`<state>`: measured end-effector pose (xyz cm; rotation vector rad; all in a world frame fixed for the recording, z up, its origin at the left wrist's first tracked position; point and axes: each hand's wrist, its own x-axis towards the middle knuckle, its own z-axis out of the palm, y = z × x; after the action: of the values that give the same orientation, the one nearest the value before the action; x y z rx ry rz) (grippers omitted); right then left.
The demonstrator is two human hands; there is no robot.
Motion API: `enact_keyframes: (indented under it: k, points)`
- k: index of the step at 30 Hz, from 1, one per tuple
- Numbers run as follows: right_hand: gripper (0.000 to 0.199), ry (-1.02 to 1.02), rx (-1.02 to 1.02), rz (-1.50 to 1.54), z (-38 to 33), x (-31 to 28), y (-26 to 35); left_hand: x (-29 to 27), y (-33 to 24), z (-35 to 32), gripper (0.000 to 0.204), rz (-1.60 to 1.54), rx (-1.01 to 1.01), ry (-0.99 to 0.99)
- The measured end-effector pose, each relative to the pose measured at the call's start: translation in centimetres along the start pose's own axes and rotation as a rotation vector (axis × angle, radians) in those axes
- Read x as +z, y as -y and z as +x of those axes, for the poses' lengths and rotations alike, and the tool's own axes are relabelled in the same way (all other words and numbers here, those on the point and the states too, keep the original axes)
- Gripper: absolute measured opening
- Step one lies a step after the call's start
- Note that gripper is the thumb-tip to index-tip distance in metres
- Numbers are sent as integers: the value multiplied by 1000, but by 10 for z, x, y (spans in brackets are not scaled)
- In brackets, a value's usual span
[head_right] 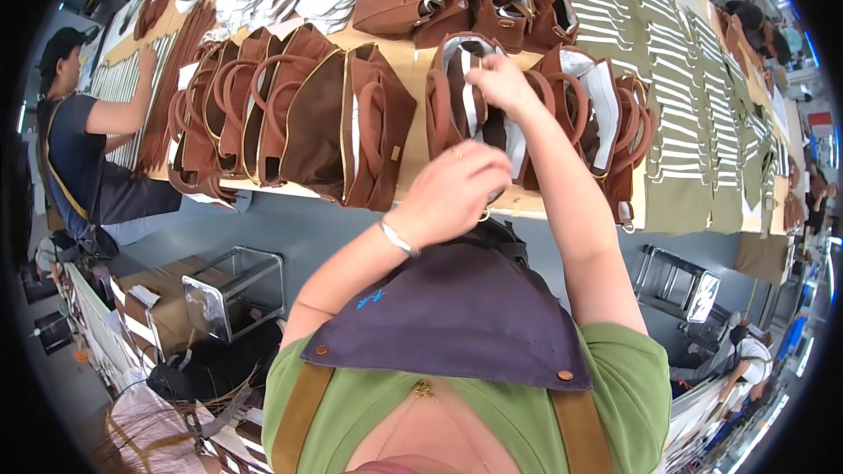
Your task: Inspecting and assembling small brown leather bags by checking the lining and hardware at a workshop workbench.
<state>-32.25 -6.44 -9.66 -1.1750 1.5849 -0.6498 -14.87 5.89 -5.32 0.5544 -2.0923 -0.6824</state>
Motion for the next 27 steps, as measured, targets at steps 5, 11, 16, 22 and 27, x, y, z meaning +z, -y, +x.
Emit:
enact_keyframes:
  k: [5,11,16,22,27]
  points:
    - [15,95,78,425,-16,-4,35,11,31,34,17,787,-242,346]
    - [23,174,65,415,-11,-3,23,52,49,36,18,1023,-206,403]
    - [39,203,-120,65,-18,6,31,84,53,30,24,1164,-290,515]
    - [34,170,-151,106,-10,-10,17,46,47,33,12,1063,-472,662]
    - [50,534,-609,-393,-20,-43,-24,-31,35,34,11,329,-498,288]
